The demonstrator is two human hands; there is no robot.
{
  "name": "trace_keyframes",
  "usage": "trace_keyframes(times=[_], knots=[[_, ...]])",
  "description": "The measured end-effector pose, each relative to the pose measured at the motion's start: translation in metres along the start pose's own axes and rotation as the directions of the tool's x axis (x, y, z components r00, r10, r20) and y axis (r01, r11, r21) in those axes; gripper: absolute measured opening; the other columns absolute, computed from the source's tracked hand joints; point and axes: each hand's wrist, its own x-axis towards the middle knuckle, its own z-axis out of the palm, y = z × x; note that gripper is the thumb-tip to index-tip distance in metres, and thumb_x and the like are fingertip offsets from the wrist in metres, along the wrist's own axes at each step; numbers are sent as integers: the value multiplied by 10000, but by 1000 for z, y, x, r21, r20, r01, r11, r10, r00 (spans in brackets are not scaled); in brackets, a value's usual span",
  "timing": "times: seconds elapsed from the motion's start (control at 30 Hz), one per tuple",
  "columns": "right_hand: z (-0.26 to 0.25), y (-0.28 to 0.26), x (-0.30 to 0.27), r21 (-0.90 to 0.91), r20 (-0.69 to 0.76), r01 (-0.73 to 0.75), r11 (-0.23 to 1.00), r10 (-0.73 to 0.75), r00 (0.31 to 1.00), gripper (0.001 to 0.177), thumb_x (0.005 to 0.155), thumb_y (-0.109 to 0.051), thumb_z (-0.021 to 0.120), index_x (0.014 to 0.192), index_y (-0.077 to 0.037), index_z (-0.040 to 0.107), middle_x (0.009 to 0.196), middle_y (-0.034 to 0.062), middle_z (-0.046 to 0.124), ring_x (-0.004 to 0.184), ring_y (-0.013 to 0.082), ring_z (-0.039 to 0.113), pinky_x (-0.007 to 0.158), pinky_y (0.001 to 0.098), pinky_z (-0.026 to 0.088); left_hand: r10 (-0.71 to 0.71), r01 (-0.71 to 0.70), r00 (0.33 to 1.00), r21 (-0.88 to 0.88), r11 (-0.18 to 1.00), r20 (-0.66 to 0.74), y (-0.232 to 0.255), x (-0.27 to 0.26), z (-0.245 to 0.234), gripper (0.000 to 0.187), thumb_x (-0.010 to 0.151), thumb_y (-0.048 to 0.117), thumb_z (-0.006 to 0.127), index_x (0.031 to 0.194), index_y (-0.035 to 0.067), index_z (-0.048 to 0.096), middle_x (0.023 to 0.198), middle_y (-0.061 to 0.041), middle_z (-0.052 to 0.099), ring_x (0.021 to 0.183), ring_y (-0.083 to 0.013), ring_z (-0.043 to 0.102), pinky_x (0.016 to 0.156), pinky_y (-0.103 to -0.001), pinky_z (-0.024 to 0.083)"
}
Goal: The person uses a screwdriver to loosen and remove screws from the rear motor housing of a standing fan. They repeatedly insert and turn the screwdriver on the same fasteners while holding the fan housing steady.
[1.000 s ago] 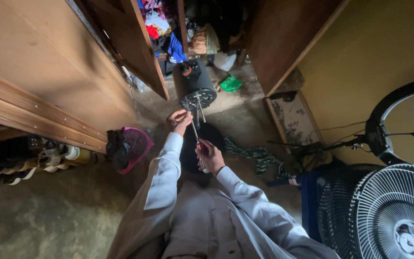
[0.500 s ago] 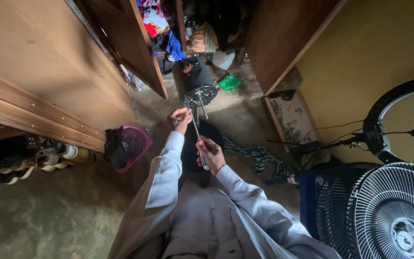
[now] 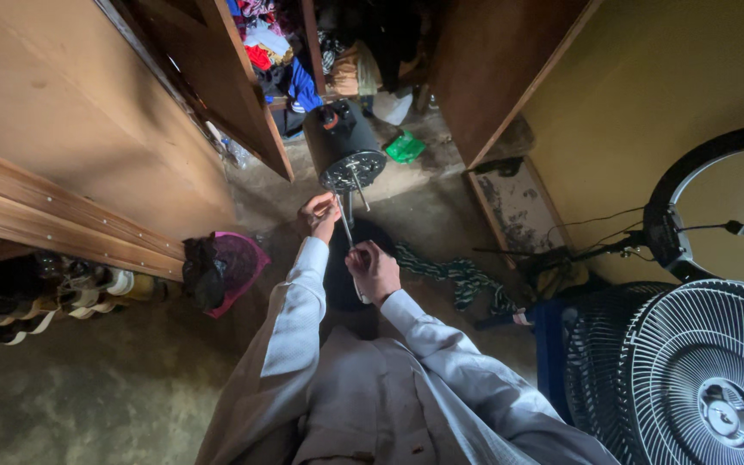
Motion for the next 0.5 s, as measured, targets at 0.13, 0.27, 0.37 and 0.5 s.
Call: trace_keyframes(times=[0.13, 0.27, 0.37, 0.5], knots=[[-17, -25, 0, -229, 21, 14, 973, -9, 1000, 231, 837, -230, 752, 1021, -163, 629, 952, 130, 671, 835, 395, 681, 681, 503, 551, -46, 47, 999, -40, 998, 27, 0, -6, 2, 324, 946, 80, 747, 1253, 15, 662, 1097, -101, 744, 914, -165, 729, 767, -314, 642], [-23, -24, 1, -329, 56, 41, 943, -24, 998, 257, 845, -225, 726, 1065, -175, 601, 1015, 159, 609, 827, 408, 667, 665, 517, 549, -192, 193, 977, 2, 981, -92, -11, -22, 19, 591, 866, 71, 818, 1390, 140, 554, 906, -110, 723, 660, -178, 655, 551, -317, 568], [-14, -11, -1, -303, 68, 88, 949, -70, 995, 295, 857, -258, 723, 1093, -142, 588, 1047, 200, 601, 814, 419, 664, 650, 514, 545, -189, 190, 980, 12, 982, -64, -12, -25, 20, 749, 838, 44, 839, 1488, 187, 494, 814, -127, 712, 561, -183, 645, 478, -337, 557], [-5, 19, -1, 8, -30, 133, 991, -133, 991, 307, 1019, -295, 657, 1257, -111, 595, 1072, 188, 682, 924, 404, 690, 769, 491, 577, -264, 264, 964, -24, 964, 20, -8, -15, 9, 785, 878, 51, 790, 1557, 198, 425, 838, -126, 734, 583, -204, 704, 506, -365, 615]])
